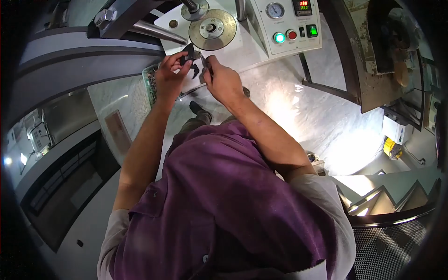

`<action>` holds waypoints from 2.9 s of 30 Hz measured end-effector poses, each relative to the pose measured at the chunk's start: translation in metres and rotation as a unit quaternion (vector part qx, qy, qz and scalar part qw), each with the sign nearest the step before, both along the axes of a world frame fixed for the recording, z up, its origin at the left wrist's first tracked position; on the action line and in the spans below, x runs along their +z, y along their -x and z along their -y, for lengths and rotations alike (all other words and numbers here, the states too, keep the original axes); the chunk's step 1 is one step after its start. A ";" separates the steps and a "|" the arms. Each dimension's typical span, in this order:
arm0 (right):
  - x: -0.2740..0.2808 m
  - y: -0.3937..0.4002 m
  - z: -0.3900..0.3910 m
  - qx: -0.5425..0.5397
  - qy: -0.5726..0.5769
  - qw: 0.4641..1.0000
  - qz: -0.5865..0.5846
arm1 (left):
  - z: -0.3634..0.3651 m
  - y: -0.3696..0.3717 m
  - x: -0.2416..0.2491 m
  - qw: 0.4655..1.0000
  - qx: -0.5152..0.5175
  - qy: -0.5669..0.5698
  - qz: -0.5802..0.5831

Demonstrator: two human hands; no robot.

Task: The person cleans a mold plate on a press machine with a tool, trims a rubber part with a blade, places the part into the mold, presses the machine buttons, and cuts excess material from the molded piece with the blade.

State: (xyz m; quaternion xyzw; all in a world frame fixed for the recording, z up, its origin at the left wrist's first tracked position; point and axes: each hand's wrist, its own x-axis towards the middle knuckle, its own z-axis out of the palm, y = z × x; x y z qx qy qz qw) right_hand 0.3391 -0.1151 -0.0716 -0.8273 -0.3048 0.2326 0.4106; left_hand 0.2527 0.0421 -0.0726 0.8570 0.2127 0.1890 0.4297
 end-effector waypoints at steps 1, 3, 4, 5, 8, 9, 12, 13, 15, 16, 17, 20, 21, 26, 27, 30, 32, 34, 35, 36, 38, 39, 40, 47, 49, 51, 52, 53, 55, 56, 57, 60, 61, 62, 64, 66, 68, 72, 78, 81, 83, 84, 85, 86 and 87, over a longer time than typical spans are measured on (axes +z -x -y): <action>-0.003 0.004 0.000 -0.001 -0.020 1.000 -0.012 | 0.003 0.007 -0.003 0.997 0.021 0.077 0.004; -0.007 0.008 0.002 -0.008 -0.020 0.999 -0.024 | 0.005 0.018 -0.007 0.981 0.062 0.186 -0.002; -0.007 0.009 0.004 -0.011 -0.018 0.999 -0.033 | 0.003 0.024 -0.011 0.981 0.060 0.187 -0.007; -0.005 0.012 0.006 -0.014 -0.016 0.999 -0.037 | -0.002 0.029 -0.014 0.968 0.083 0.235 0.038; 0.002 0.021 0.012 -0.059 -0.058 0.996 -0.035 | -0.012 0.029 0.009 0.977 0.102 0.184 0.042; 0.002 0.024 0.012 -0.054 -0.070 0.995 -0.042 | -0.015 0.024 0.021 0.996 0.049 0.069 0.012; -0.005 0.029 0.008 -0.041 -0.075 0.996 -0.033 | -0.019 0.012 0.029 0.992 -0.028 -0.112 -0.047; -0.008 0.029 0.006 -0.034 -0.070 0.997 -0.014 | -0.017 0.008 0.026 0.992 -0.043 -0.106 -0.052; -0.006 0.027 0.008 -0.032 -0.069 0.997 -0.016 | -0.018 0.008 0.020 0.987 -0.071 -0.119 -0.087; -0.004 0.025 0.009 -0.029 -0.067 0.997 -0.020 | -0.019 0.008 0.017 0.986 -0.072 -0.120 -0.086; -0.007 0.025 0.009 -0.030 -0.067 0.997 -0.022 | -0.019 0.010 0.014 0.990 -0.065 -0.096 -0.082; -0.013 0.027 0.011 -0.012 -0.067 0.998 -0.020 | -0.008 0.015 0.007 0.997 -0.035 -0.001 -0.061; -0.012 0.028 0.008 -0.022 -0.085 0.996 -0.030 | -0.006 0.016 0.005 0.997 -0.010 0.065 -0.042; -0.009 0.030 0.009 -0.021 -0.050 0.997 -0.053 | 0.003 0.033 -0.011 0.954 0.061 0.293 0.009; -0.005 0.030 0.013 -0.036 -0.052 0.996 -0.061 | 0.005 0.034 -0.006 0.946 0.089 0.310 0.029; 0.001 0.033 0.017 -0.055 -0.064 0.994 -0.072 | -0.001 0.032 0.006 0.945 0.101 0.292 0.107; 0.003 0.035 0.017 -0.057 -0.072 0.993 -0.076 | -0.020 0.037 0.002 0.971 0.093 0.217 0.043; 0.005 0.038 0.010 -0.044 -0.059 0.994 -0.079 | -0.021 0.024 0.021 1.000 -0.007 -0.010 -0.027; 0.001 0.039 0.009 -0.045 -0.060 0.994 -0.079 | -0.021 0.022 0.016 0.997 -0.007 0.072 -0.012; -0.003 0.039 0.007 -0.038 -0.047 0.995 -0.076 | -0.019 0.021 0.014 0.997 -0.007 0.072 -0.011; -0.008 0.038 0.007 -0.033 -0.035 0.996 -0.070 | -0.015 0.018 0.011 0.994 -0.009 0.107 -0.021; -0.005 0.038 0.009 -0.034 -0.044 0.996 -0.065 | -0.014 0.018 0.009 0.993 0.002 0.118 -0.027; -0.004 0.036 0.010 -0.033 -0.054 0.996 -0.059 | -0.014 0.018 0.008 0.993 0.001 0.117 -0.027; 0.012 0.021 0.012 0.014 0.028 0.999 0.020 | -0.013 0.020 0.006 0.988 0.011 0.152 -0.001; 0.014 0.019 0.010 0.013 -0.019 0.999 0.042 | -0.013 0.020 0.003 0.987 0.011 0.162 0.003; 0.005 0.016 0.011 0.023 -0.015 0.998 0.053 | -0.015 0.021 0.000 0.987 0.007 0.162 0.009; 0.002 0.015 0.011 0.033 -0.012 0.997 0.062 | -0.016 0.022 -0.002 0.987 0.009 0.160 0.009; 0.000 0.016 0.009 0.036 -0.015 0.997 0.063 | -0.017 0.023 -0.004 0.984 0.013 0.178 0.008; 0.008 0.019 0.010 0.012 -0.021 1.000 0.005 | -0.015 0.028 -0.004 0.980 0.019 0.199 0.002; 0.004 0.022 0.008 0.013 -0.019 1.000 0.006 | -0.012 0.029 -0.005 0.980 0.035 0.194 -0.013; -0.002 0.025 0.004 0.006 -0.025 0.999 -0.026 | -0.010 0.028 -0.006 0.980 0.050 0.189 -0.026; -0.012 0.028 0.001 -0.013 -0.065 0.996 -0.064 | 0.002 0.028 -0.008 0.943 0.076 0.323 0.026; -0.012 0.027 0.001 -0.027 -0.098 0.993 -0.067 | 0.005 0.029 -0.005 0.944 0.076 0.322 0.025; -0.010 0.029 0.003 -0.029 -0.098 0.992 -0.068 | 0.009 0.031 0.000 0.941 0.103 0.322 0.024; 0.000 0.030 0.009 -0.047 -0.060 0.994 -0.079 | 0.009 0.030 0.004 0.937 0.127 0.323 0.025; 0.000 0.034 0.013 -0.041 -0.063 0.994 -0.083 | 0.003 0.033 0.008 0.958 0.124 0.255 0.052; 0.000 0.038 0.014 -0.032 -0.068 0.993 -0.089 | 0.000 0.030 0.015 0.962 0.118 0.244 0.033; 0.006 0.039 0.011 -0.017 -0.056 0.995 -0.082 | 0.005 0.018 0.019 0.991 0.063 0.118 -0.004; -0.009 0.042 0.008 -0.015 -0.054 0.996 -0.065 | 0.001 0.018 0.007 0.988 0.062 0.144 -0.005; -0.011 0.042 0.009 -0.020 -0.062 0.996 -0.065 | -0.002 0.018 0.003 0.981 0.075 0.177 -0.006; -0.009 0.043 0.009 -0.027 -0.075 0.994 -0.071 | -0.004 0.019 0.001 0.977 0.079 0.196 0.002; -0.008 0.045 0.008 -0.026 -0.076 0.994 -0.079 | 0.000 0.018 0.004 0.978 0.082 0.191 -0.004; -0.008 0.045 0.008 -0.026 -0.076 0.993 -0.087 | 0.002 0.017 0.006 0.979 0.085 0.186 -0.010; -0.008 0.045 0.009 -0.026 -0.076 0.993 -0.087 | 0.002 0.017 0.005 0.979 0.085 0.186 -0.010; -0.007 0.044 0.009 -0.021 -0.074 0.994 -0.074 | 0.002 0.017 0.005 0.980 0.085 0.180 -0.009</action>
